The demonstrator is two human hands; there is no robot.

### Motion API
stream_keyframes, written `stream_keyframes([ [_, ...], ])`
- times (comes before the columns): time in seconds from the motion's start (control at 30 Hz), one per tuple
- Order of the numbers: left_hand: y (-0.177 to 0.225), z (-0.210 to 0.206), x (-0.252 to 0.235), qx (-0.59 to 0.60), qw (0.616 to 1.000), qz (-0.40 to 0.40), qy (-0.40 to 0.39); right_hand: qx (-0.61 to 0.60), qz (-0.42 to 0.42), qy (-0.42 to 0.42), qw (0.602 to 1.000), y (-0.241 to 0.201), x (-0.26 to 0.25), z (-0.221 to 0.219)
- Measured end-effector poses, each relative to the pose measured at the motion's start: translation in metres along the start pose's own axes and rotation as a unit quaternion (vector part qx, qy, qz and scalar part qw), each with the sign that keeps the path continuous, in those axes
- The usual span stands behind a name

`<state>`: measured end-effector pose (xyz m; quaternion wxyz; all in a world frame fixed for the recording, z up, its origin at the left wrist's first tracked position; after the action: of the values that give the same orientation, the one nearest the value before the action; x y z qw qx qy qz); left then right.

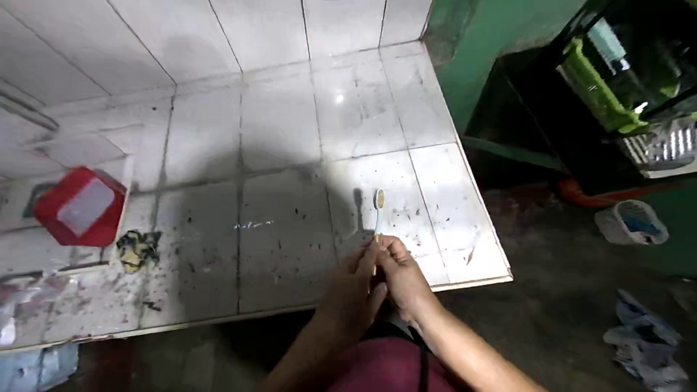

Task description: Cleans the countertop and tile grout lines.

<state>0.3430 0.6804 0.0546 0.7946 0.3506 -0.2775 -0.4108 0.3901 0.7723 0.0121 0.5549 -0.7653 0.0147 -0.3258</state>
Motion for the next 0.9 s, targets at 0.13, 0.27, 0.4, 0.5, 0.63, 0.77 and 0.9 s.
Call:
stream_keyframes([
  [0.13,-0.001,-0.011,-0.017,0.013,0.999,0.021,-0.032,-0.094,-0.046,-0.020,0.994,0.005,0.009,0.008],
  [0.27,0.006,-0.023,-0.028,0.013,0.996,0.041,-0.074,-0.098,-0.063,-0.037,0.993,0.013,0.017,0.032],
  [0.4,0.015,-0.033,-0.046,-0.004,0.993,0.069,-0.093,-0.006,-0.077,-0.028,0.997,0.008,0.021,0.058],
  [0.5,0.019,-0.031,-0.053,-0.008,0.992,0.083,-0.094,0.153,0.008,0.033,0.988,-0.007,0.023,0.107],
  [0.63,0.019,-0.051,-0.050,-0.131,0.959,0.103,-0.227,0.237,0.106,0.202,0.944,-0.024,0.037,0.193],
  [0.77,0.010,-0.071,-0.052,-0.199,0.931,0.094,-0.290,0.235,0.115,0.261,0.929,-0.026,0.038,0.232],
  [0.9,0.008,-0.061,-0.062,-0.210,0.937,0.097,-0.263,0.252,0.155,0.276,0.915,-0.028,0.028,0.237],
])
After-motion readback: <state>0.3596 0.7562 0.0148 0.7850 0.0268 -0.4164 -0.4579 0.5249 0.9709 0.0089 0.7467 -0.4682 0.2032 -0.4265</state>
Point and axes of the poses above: each hand's wrist, its own x-axis away from the middle knuckle, its own z-axis out of the back of the hand, y = z × x, the point moved 9 cm from there along -x, towards the middle knuckle, and after that the axes turned 6 degrees about -y, right-handed, at the moved point
